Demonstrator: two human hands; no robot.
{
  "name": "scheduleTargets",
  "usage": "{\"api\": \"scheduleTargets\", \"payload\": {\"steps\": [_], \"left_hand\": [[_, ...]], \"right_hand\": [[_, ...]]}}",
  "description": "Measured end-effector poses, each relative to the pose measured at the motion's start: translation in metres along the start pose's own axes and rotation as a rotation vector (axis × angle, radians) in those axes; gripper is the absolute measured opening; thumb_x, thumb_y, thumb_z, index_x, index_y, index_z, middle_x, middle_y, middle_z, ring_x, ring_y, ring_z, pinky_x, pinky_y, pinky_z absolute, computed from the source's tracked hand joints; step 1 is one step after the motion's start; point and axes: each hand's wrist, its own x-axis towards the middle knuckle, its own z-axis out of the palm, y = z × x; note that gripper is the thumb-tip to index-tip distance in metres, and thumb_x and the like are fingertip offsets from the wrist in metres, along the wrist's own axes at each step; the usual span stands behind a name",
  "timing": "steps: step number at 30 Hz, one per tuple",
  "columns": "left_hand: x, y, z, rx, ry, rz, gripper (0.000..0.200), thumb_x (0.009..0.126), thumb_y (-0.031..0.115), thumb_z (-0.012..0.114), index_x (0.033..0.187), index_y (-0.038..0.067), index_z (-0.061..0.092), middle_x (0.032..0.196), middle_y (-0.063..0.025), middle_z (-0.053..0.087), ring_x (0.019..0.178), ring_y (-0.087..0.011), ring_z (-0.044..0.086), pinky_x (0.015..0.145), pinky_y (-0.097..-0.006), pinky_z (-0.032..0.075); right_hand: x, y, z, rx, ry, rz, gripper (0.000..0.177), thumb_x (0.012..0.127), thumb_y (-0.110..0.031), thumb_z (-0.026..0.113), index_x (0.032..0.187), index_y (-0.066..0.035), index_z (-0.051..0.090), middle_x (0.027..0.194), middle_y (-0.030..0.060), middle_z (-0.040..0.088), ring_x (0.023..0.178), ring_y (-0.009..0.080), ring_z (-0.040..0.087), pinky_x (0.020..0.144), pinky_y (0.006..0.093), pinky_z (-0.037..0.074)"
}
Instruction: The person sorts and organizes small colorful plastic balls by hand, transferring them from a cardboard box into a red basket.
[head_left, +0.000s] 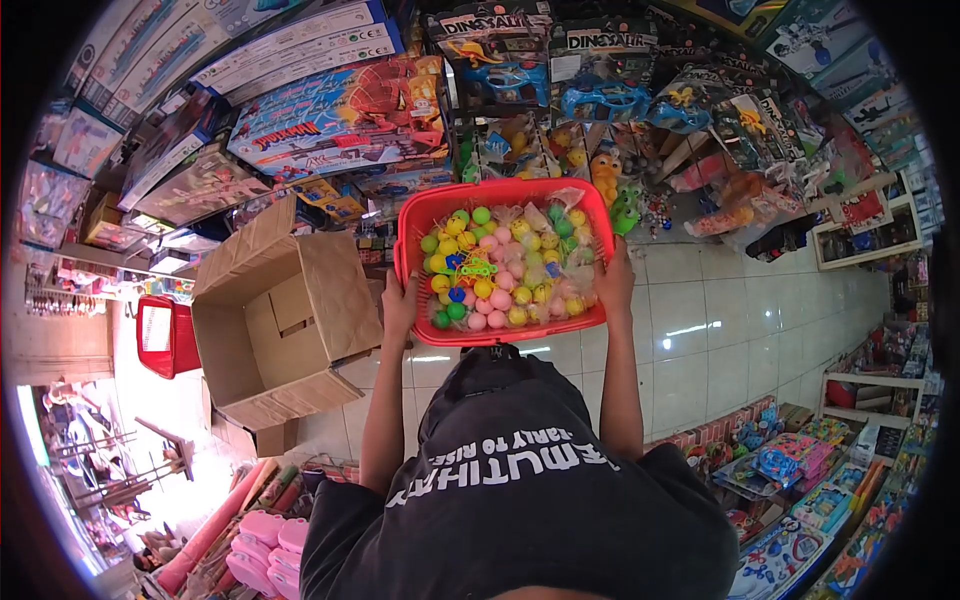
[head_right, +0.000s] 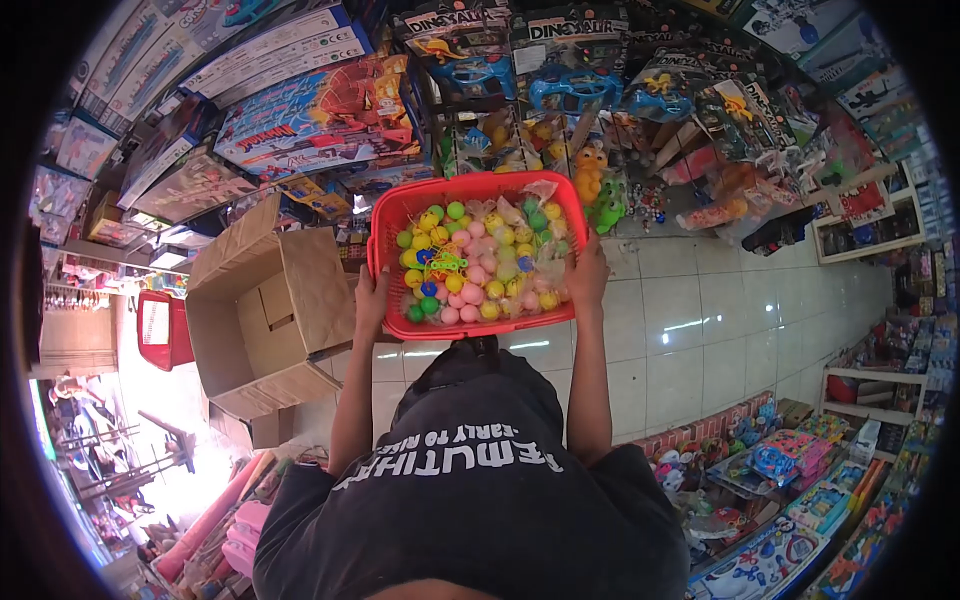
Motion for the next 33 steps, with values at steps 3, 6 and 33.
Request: {"api": "scheduleTargets", "payload": {"steps": [3,6,33], "left_hand": [[0.004,-0.005,-0.001,-0.067,0.017,0.05,0.031,0.088,0.025,0.053,0.098,-0.003,0.048,0.086,-0.025,0.06,0.085,-0.0354,0.06,0.07,-0.0394,0.045],[0.013,-0.012,0.004,-0.108,0.028,0.088,0.031,0.086,0.026,0.054,0.097,-0.003,0.049,0.085,-0.026,0.06,0.085,-0.0382,0.06,0.069,-0.0407,0.045],[-0.027,0.114,0.039,0.234,-0.557,0.374,0.029,0.076,0.018,0.06,0.096,-0.003,0.059,0.074,-0.019,0.062,0.067,-0.0269,0.061,0.064,-0.0359,0.046]], "right_hand": [[0.009,0.015,0.011,0.083,-0.036,0.017,0.035,0.074,-0.005,0.059,0.107,0.001,0.048,0.099,0.0237,0.057,0.091,0.0408,0.055,0.076,0.0474,0.044],[0.021,0.024,0.01,0.036,-0.072,0.019,0.033,0.077,-0.013,0.057,0.106,0.001,0.051,0.097,0.0237,0.058,0.089,0.04,0.056,0.077,0.0449,0.045],[-0.227,0.077,-0.131,0.761,0.257,0.759,0.007,0.076,-0.005,0.059,0.081,-0.001,0.054,0.067,0.0015,0.057,0.055,0.0057,0.051,0.05,0.0214,0.041]]}}
